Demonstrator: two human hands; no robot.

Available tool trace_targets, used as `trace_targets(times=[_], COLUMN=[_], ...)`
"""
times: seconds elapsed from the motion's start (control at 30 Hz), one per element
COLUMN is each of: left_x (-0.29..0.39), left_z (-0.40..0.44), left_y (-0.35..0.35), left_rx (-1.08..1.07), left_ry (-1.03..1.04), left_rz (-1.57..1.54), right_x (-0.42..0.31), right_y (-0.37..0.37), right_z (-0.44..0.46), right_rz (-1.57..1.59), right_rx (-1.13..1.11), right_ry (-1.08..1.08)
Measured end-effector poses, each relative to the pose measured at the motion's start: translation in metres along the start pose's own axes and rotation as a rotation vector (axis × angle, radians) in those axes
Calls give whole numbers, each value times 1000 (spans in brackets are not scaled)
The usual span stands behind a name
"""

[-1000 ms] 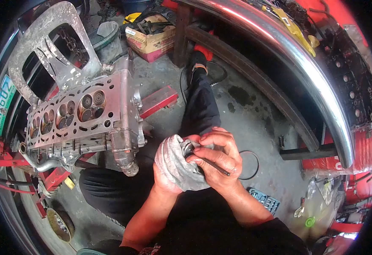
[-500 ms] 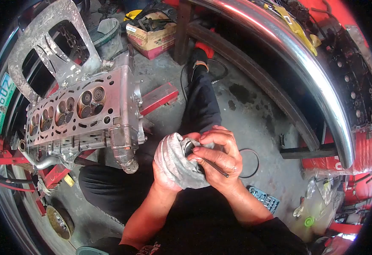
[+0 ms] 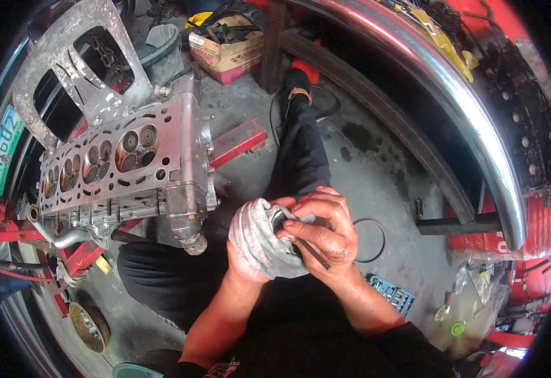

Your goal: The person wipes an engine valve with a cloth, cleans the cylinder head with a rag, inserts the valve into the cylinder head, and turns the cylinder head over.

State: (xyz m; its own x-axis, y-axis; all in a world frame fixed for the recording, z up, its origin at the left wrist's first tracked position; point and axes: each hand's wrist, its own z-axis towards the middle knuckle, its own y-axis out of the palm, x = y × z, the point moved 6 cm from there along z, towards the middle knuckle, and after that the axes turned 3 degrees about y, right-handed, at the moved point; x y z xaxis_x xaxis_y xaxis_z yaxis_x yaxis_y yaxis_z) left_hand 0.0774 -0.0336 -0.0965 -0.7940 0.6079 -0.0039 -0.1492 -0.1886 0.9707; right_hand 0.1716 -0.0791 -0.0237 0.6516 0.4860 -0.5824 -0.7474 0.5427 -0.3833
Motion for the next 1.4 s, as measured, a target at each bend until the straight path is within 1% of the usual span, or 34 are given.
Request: trace_targets(times=[0.03,0.07,0.13,0.27,0.33,0.37,0.43,0.47,0.5,0.57,0.6,0.63,0.7,0.77,0.83,0.9,0.93,0.97,1.03,1.07,1.1,1.17,1.23,1.3,1.33,1.37,1.4], left_x=[1,2,8,11,15,18,25,26,27,30,32,30,27,32,34,38,38,37,39,41,41,34,37,38,40,36,37], left_z=[-1,-2,-7,-5,-3,-3,-5,-8,-12,-20,-25,-27,-36,-39,-43,-54,-60,-64,-66,-54,-52,-51,-49,-51,-48,-46,-41], left_y=[-3,-5,-17,-13,-7,-8,-10,-7,-10,-25,-29,-31,-41,-43,-48,-64,-69,-69,-52,-9,0,0,2,-15,-22,-42,-40], left_rx=[92,93,233,198,162,162,190,194,198,257,244,151,288,283,274,421,495,500,526,467,366,392,410,477,519,625,572], left_ry=[-14,-14,21,68,50,49,70,65,65,63,119,82,24,16,7,46,55,58,202,299,375,405,439,350,340,327,279], left_rz=[112,113,646,619,527,529,716,906,909,742,598,400,160,175,190,187,223,223,407,802,1094,1312,1250,1017,915,625,630], right_x=[-1,-1,-2,5,11,6,21,25,24,28,27,26,25,26,21,19,18,18,16,16,15,13,14,13,9,8,5], right_y=[0,-2,-4,-1,1,5,12,15,16,27,32,33,36,35,37,38,40,42,43,43,44,41,40,38,37,37,37], right_z=[0,1,2,-4,-8,-9,-20,-22,-21,-24,-26,-27,-26,-24,-18,-16,-17,-18,-17,-18,-18,-14,-14,-17,-14,-14,-13], right_rz=[-13,-13,-75,10,162,164,416,422,425,561,595,600,751,715,589,614,563,511,472,431,432,382,397,385,400,401,440], right_rx=[1,1,-26,16,83,85,171,141,140,81,64,61,99,69,-73,-114,-167,-221,-241,-257,-261,-200,-180,-233,-235,-236,-244], right_ry=[-12,-11,-28,43,172,173,559,590,593,731,719,724,750,738,623,619,649,680,689,695,698,627,584,501,478,482,448])
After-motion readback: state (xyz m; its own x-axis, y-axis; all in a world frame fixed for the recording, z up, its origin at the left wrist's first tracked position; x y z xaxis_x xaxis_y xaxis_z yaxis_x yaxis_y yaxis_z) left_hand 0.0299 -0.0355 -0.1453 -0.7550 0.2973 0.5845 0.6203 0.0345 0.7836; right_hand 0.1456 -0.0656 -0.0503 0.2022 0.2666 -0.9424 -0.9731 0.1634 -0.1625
